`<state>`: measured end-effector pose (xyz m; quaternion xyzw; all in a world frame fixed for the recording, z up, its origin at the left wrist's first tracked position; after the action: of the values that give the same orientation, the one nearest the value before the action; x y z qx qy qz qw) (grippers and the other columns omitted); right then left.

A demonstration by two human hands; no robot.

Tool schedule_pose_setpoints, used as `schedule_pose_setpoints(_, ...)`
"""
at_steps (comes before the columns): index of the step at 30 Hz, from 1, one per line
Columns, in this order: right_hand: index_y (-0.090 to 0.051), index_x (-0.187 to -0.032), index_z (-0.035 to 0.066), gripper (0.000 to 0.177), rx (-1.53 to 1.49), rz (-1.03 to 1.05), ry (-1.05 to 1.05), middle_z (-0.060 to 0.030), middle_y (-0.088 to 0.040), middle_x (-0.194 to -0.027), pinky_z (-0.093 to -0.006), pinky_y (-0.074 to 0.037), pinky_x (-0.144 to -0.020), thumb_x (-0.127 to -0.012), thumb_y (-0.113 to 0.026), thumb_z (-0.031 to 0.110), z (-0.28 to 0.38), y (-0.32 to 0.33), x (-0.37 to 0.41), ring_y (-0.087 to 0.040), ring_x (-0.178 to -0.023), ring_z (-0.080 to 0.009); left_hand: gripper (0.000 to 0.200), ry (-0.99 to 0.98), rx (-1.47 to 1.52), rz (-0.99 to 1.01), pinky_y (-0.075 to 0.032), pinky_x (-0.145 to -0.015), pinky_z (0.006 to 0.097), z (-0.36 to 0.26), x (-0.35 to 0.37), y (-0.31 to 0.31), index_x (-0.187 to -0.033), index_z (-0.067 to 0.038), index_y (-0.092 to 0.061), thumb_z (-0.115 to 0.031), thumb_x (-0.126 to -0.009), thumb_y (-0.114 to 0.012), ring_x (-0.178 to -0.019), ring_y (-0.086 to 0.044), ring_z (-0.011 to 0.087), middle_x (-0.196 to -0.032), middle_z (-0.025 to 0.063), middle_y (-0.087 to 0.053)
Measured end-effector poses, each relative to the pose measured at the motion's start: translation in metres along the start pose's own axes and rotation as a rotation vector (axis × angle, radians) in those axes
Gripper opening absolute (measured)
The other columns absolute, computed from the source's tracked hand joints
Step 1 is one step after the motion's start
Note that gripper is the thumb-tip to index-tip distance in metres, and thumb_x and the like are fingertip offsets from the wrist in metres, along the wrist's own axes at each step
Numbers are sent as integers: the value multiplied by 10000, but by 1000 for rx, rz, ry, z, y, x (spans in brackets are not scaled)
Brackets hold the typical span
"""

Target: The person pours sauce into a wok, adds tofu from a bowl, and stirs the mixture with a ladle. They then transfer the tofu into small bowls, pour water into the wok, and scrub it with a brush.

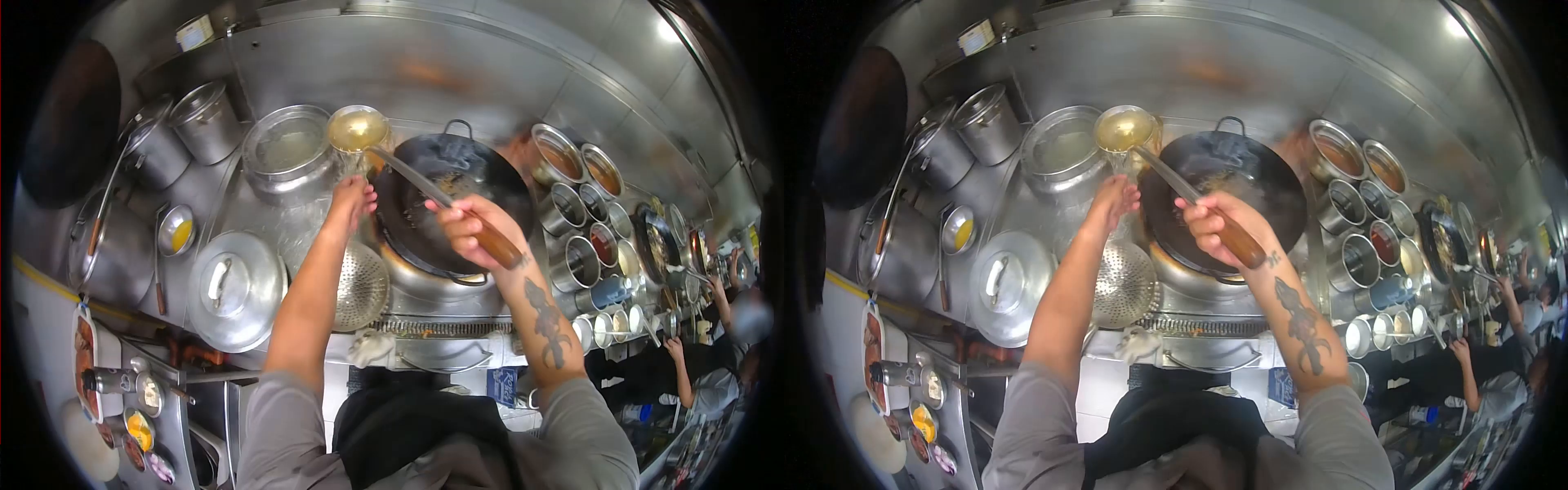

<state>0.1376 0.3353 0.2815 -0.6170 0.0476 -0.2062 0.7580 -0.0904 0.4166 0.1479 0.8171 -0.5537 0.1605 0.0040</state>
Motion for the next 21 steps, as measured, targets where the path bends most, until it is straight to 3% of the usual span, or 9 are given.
schedule_pose_setpoints(5,-435,-1246,-70,388,257,-252,130,-34,-468,-794,-248,-345,-400,-893,-437,91,13,12,100,-457,-507,-84,214,138,109,58,-548,-611,334,27,-38,-90,-1081,-24,-531,-108,-885,-546,-747,-612,198,-926,104,-594)
schedule_pose_setpoints(8,-463,-1222,-63,386,548,-455,213,-40,-479,-736,-242,-354,-387,-868,-462,89,19,0,144,-419,-438,-89,57,170,123,65,-517,-509,304,37,-33,-136,-883,-13,-575,-43,-840,-555,-611,-584,170,-738,85,-579)
schedule_pose_setpoints(10,-496,-1206,-51,376,706,-524,268,-39,-486,-701,-222,-361,-388,-850,-492,70,25,-1,164,-428,-425,-94,64,141,120,82,-468,-439,285,35,-25,-159,-758,-19,-582,-11,-813,-550,-520,-544,156,-614,68,-547)
schedule_pose_setpoints(13,-463,-1231,-33,400,988,-617,263,-31,-508,-697,-247,-403,-410,-837,-522,2,33,-3,184,-497,-455,-103,87,56,147,95,-444,-408,291,29,-45,-180,-733,-34,-577,-14,-815,-552,-479,-511,150,-589,51,-529)
schedule_pose_setpoints(14,-461,-1258,-40,418,1084,-618,301,-29,-522,-693,-241,-408,-433,-846,-509,4,35,-4,187,-504,-467,-84,93,20,144,110,-390,-417,254,13,-35,-184,-803,-16,-572,-71,-873,-546,-510,-473,118,-623,16,-510)
schedule_pose_setpoints(17,-466,-1265,-39,414,1507,-776,406,-25,-534,-694,-230,-403,-459,-856,-501,16,37,-35,188,-497,-475,-67,137,-20,127,141,-307,-396,249,-12,-40,-174,-817,-35,-578,-127,-901,-519,-463,-418,100,-588,-8,-472)
schedule_pose_setpoints(21,-465,-1291,-2,445,1635,-766,558,15,-516,-705,-203,-385,-450,-849,-523,-2,45,-46,155,-474,-481,-46,171,-146,77,106,-261,-396,263,-41,-37,-125,-801,-73,-589,-184,-904,-508,-416,-361,95,-561,-26,-439)
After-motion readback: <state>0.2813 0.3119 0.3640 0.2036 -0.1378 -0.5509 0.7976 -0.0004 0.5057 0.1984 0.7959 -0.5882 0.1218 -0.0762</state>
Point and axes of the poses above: each hand's wrist, its own x-axis away from the middle knuckle, its own y-axis out of the back of the hand, z = x × y, the point moved 7 cm from there along -x, towards the middle knuckle
